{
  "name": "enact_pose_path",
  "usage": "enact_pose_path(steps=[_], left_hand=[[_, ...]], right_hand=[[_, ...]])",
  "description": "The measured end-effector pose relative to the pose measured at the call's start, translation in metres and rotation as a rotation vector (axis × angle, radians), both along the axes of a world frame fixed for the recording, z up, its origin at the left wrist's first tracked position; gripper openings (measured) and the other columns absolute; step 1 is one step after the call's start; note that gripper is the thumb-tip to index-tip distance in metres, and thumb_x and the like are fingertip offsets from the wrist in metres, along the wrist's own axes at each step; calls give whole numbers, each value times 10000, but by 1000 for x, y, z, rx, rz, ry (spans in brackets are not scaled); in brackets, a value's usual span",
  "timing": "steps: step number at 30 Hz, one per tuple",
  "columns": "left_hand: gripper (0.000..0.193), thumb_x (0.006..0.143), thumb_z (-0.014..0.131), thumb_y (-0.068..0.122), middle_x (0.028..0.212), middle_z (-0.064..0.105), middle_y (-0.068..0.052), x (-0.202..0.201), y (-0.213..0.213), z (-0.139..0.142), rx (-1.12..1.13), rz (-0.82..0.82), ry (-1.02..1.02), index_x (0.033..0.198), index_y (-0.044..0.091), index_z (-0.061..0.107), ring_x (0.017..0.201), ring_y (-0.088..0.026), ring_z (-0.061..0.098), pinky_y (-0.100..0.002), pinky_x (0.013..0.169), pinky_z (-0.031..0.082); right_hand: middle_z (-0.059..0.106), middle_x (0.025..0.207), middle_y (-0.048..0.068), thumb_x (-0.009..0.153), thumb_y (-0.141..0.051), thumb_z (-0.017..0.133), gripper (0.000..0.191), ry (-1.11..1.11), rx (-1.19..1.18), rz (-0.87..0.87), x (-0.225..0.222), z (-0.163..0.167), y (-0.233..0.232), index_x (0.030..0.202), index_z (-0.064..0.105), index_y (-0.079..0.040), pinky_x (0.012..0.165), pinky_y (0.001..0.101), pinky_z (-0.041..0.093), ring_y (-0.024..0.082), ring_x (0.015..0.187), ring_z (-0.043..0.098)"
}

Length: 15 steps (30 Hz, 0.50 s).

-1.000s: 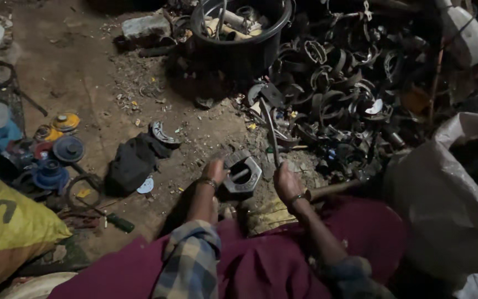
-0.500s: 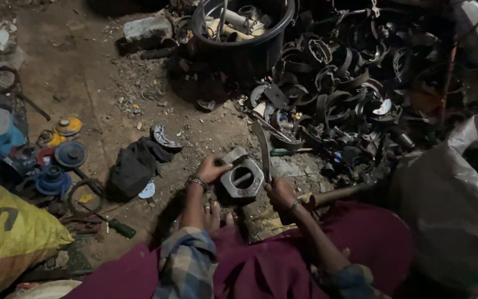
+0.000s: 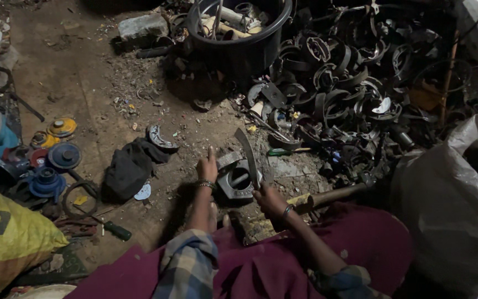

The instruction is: The person sits on the ground holding a curved blade against a hexagonal metal block and repeatedly strikes the blade with a hammer, repositioning the blade between strikes. They continue hammering along the blade and finally set the hammer and blade down.

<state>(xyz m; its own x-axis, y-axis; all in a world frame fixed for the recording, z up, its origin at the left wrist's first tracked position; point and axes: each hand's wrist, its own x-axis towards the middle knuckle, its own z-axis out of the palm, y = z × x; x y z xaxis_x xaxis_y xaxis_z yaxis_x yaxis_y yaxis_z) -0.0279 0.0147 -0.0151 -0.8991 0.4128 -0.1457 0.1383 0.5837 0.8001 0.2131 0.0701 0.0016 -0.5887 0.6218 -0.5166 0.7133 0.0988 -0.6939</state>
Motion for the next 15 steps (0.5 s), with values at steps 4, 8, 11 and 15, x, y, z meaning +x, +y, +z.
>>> enact_pose_path(steps=[4,8,11,15], left_hand=[[929,1010,362,744,869,698,-356,3,0,3,-107,-16,10,806,-83,733,869,-511,698,-582,778,530],[869,977,323,720,896,708,-315,7,2,13,-164,-4,-3,812,-11,762,875,-509,692,-594,741,545],[858,997,313,698,900,717,-303,10,5,17,-227,-44,50,808,-5,767,881,-498,698,-591,753,551],[802,1023,330,644,902,734,-282,14,13,15,-315,-124,137,813,10,775,888,-465,722,-570,772,577]], right_hand=[[540,648,43,999,-301,589,265,63,-84,-30,3,-1,-1,1156,538,-93,423,377,446,167,488,518],[622,696,87,1021,-327,604,311,77,142,74,4,0,-4,1131,545,-42,464,391,497,198,531,602],[656,709,170,1021,-321,606,322,163,499,133,3,3,-5,1126,511,-32,496,463,509,317,563,631],[667,724,256,981,-276,592,335,332,730,16,0,7,-6,1211,477,-61,497,559,484,444,584,637]])
